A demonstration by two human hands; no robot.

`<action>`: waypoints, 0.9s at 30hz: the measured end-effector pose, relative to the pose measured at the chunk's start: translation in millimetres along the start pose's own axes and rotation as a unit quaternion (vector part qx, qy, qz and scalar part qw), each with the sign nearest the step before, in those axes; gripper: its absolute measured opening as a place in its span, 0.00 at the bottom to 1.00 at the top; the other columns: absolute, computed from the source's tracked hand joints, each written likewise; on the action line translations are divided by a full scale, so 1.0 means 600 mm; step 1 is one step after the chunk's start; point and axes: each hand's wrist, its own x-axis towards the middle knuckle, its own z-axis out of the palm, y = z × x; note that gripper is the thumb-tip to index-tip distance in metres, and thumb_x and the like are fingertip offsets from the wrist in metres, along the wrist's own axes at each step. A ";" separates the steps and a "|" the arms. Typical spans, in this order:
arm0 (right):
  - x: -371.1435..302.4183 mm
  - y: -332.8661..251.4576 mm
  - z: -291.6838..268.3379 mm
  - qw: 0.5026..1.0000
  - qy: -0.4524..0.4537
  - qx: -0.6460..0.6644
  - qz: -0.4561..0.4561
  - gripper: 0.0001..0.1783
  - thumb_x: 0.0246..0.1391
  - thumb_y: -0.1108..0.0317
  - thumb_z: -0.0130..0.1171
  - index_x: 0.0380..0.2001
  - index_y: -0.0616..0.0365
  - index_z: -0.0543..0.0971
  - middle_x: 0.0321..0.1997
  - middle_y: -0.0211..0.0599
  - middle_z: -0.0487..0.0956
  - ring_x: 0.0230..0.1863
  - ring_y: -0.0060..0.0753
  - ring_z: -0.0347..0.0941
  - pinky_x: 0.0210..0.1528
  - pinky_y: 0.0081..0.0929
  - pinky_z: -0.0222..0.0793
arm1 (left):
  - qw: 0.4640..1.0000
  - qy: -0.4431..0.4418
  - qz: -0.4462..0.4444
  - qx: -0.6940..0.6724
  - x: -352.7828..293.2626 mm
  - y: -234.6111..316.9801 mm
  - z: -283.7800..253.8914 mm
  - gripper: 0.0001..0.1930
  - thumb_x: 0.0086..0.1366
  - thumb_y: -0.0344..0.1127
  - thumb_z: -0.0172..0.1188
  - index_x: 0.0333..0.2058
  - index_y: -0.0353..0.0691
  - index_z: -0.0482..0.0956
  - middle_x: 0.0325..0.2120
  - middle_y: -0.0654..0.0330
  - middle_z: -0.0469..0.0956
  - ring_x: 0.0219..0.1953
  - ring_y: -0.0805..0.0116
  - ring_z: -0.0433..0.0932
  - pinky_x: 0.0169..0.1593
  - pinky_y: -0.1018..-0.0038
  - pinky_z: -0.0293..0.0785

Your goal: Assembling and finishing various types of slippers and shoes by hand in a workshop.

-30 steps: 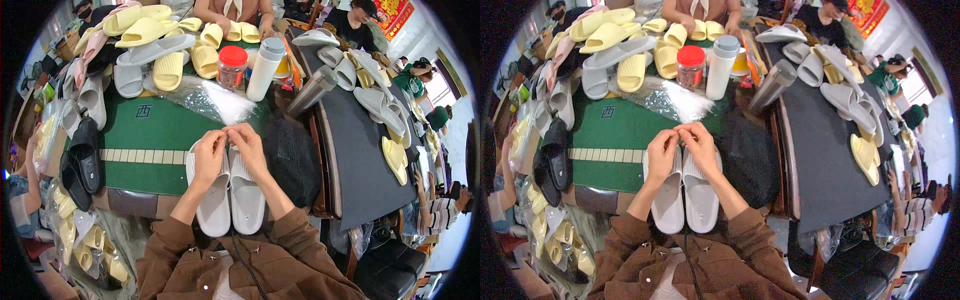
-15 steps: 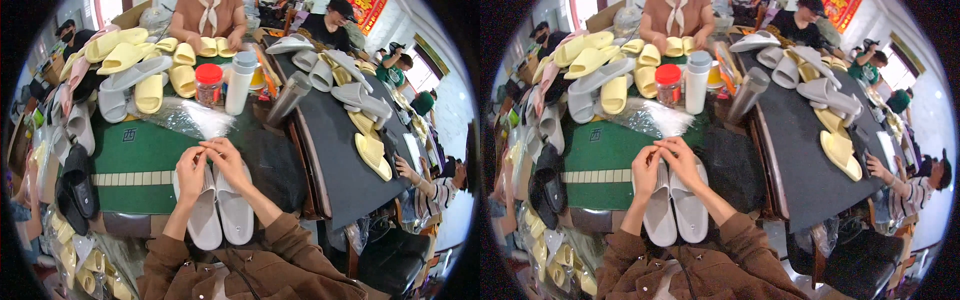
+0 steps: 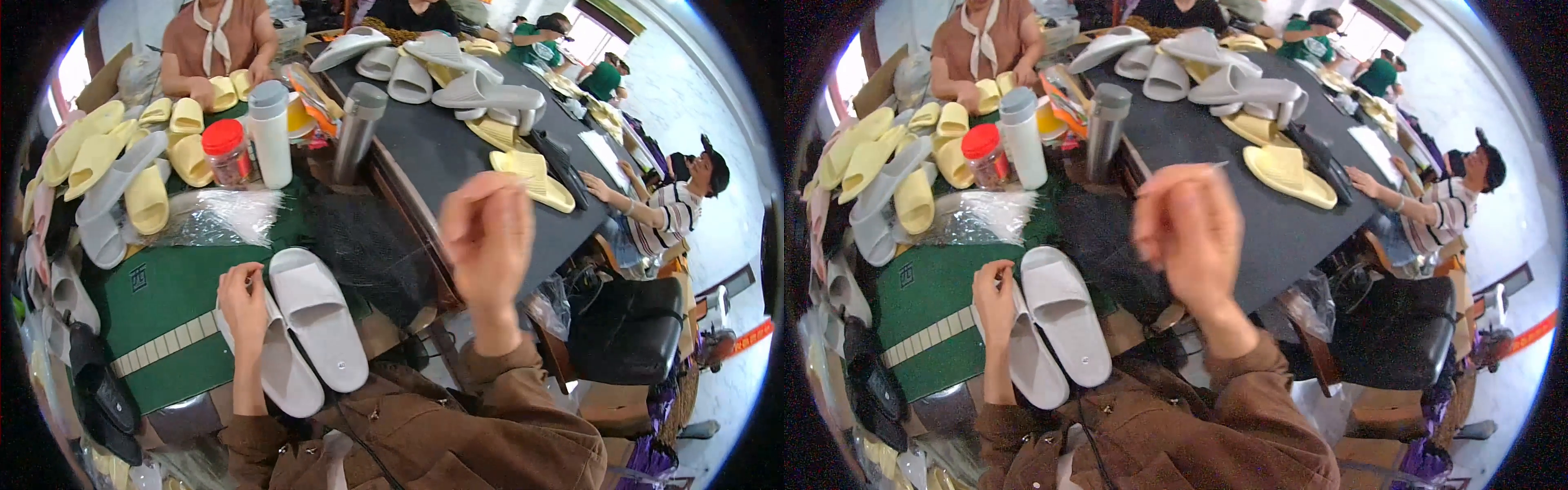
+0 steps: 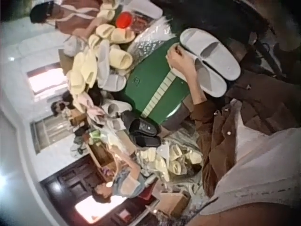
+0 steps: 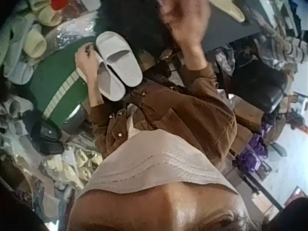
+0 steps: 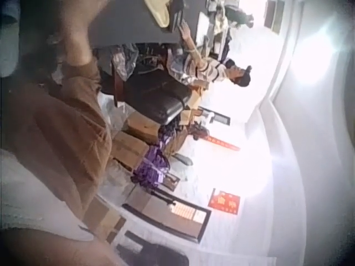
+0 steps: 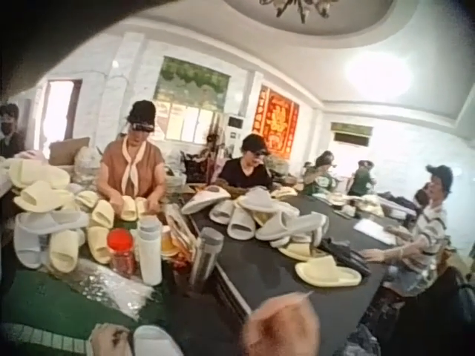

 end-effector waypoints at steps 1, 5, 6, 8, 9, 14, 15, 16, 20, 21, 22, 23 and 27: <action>0.003 -0.003 -0.034 0.989 0.067 -0.130 -0.017 0.14 0.67 0.63 0.40 0.37 0.58 0.74 0.22 0.26 0.70 0.17 0.10 0.55 0.17 0.10 0.50 | 1.000 0.003 -0.004 -0.009 -0.002 -0.008 0.009 0.06 0.57 0.26 0.56 0.34 0.38 0.78 0.29 0.58 0.76 0.33 0.59 0.72 0.41 0.66 0.67; 0.023 0.006 -0.226 0.906 0.175 -0.375 0.086 0.15 0.63 0.62 0.48 0.44 0.61 0.76 0.32 0.22 0.73 0.26 0.10 0.60 0.28 0.09 0.53 | 1.000 0.007 0.024 -0.008 -0.004 -0.001 -0.006 0.11 0.57 0.24 0.55 0.40 0.36 0.76 0.35 0.55 0.75 0.40 0.56 0.72 0.47 0.66 0.67; 0.025 0.027 -0.294 0.861 0.190 -0.464 0.083 0.19 0.63 0.59 0.49 0.47 0.63 0.75 0.38 0.31 0.75 0.39 0.21 0.69 0.42 0.18 0.64 | 0.998 0.029 0.057 -0.020 -0.004 0.013 -0.018 0.12 0.57 0.24 0.55 0.41 0.36 0.76 0.37 0.53 0.74 0.42 0.55 0.72 0.48 0.66 0.67; 0.020 0.048 -0.471 0.746 0.203 -0.630 0.073 0.26 0.58 0.54 0.53 0.50 0.65 0.72 0.51 0.48 0.74 0.53 0.43 0.69 0.56 0.34 0.62 | 0.997 0.022 0.066 -0.035 -0.011 0.059 -0.037 0.11 0.57 0.24 0.55 0.41 0.35 0.76 0.39 0.51 0.73 0.44 0.53 0.71 0.50 0.65 0.66; 0.018 0.060 -0.496 0.689 0.232 -0.683 0.074 0.28 0.57 0.52 0.54 0.51 0.65 0.72 0.49 0.50 0.76 0.50 0.45 0.71 0.55 0.34 0.63 | 0.994 0.002 0.107 -0.023 -0.019 0.071 -0.053 0.11 0.56 0.24 0.55 0.40 0.34 0.76 0.39 0.51 0.73 0.44 0.52 0.71 0.49 0.64 0.66; 0.034 0.094 -0.594 0.665 0.173 -0.707 0.169 0.26 0.54 0.50 0.56 0.40 0.66 0.78 0.33 0.48 0.80 0.39 0.42 0.76 0.44 0.35 0.68 | 0.990 -0.088 0.111 -0.014 -0.107 0.087 -0.072 0.12 0.54 0.22 0.57 0.39 0.34 0.76 0.36 0.52 0.72 0.42 0.51 0.71 0.49 0.62 0.66; 0.034 0.102 -0.578 0.713 0.154 -0.659 0.184 0.25 0.54 0.50 0.56 0.38 0.66 0.78 0.31 0.47 0.80 0.36 0.38 0.76 0.40 0.33 0.67 | 0.990 -0.089 0.110 -0.010 -0.123 0.083 -0.076 0.12 0.54 0.22 0.57 0.39 0.34 0.76 0.36 0.52 0.72 0.42 0.51 0.71 0.49 0.62 0.66; 0.036 0.100 -0.548 0.756 0.134 -0.610 0.198 0.25 0.54 0.51 0.56 0.35 0.67 0.79 0.30 0.47 0.79 0.33 0.35 0.75 0.37 0.32 0.67 | 0.988 -0.111 0.104 0.019 -0.136 0.081 -0.080 0.15 0.53 0.22 0.58 0.42 0.36 0.76 0.38 0.52 0.71 0.43 0.51 0.70 0.49 0.62 0.66; 0.010 0.056 -0.356 0.758 0.028 -0.584 0.288 0.18 0.54 0.56 0.58 0.32 0.65 0.78 0.22 0.29 0.74 0.25 0.19 0.66 0.28 0.23 0.62 | 0.981 -0.158 0.071 0.083 -0.174 0.057 -0.085 0.25 0.52 0.23 0.61 0.51 0.43 0.74 0.46 0.49 0.66 0.47 0.49 0.67 0.50 0.60 0.65; -0.006 0.047 -0.329 0.814 0.010 -0.515 0.267 0.19 0.54 0.56 0.58 0.30 0.65 0.76 0.22 0.28 0.73 0.25 0.20 0.66 0.27 0.23 0.62 | 0.981 -0.160 0.070 0.083 -0.178 0.054 -0.085 0.25 0.52 0.23 0.61 0.51 0.43 0.74 0.46 0.49 0.66 0.47 0.49 0.67 0.50 0.60 0.65; -0.020 0.035 -0.315 0.795 -0.026 -0.512 0.323 0.15 0.56 0.58 0.56 0.29 0.62 0.76 0.21 0.22 0.68 0.24 0.13 0.60 0.27 0.18 0.57 | 0.978 -0.176 0.063 0.090 -0.179 0.054 -0.081 0.28 0.52 0.25 0.62 0.54 0.46 0.72 0.49 0.49 0.65 0.48 0.49 0.65 0.51 0.59 0.64; -0.028 0.021 -0.271 0.802 -0.047 -0.508 0.312 0.15 0.56 0.59 0.56 0.29 0.62 0.76 0.20 0.21 0.68 0.24 0.12 0.60 0.27 0.17 0.57 | 0.974 -0.194 0.052 0.103 -0.183 0.052 -0.081 0.30 0.52 0.27 0.63 0.56 0.48 0.70 0.51 0.48 0.63 0.50 0.48 0.64 0.52 0.57 0.62; -0.074 0.030 -0.261 0.825 -0.020 -0.505 0.252 0.14 0.53 0.65 0.61 0.23 0.66 0.72 0.17 0.24 0.67 0.22 0.14 0.58 0.22 0.20 0.54 | 0.970 -0.191 0.075 0.132 -0.177 0.068 -0.064 0.31 0.52 0.30 0.64 0.57 0.48 0.68 0.53 0.46 0.63 0.51 0.46 0.63 0.54 0.53 0.59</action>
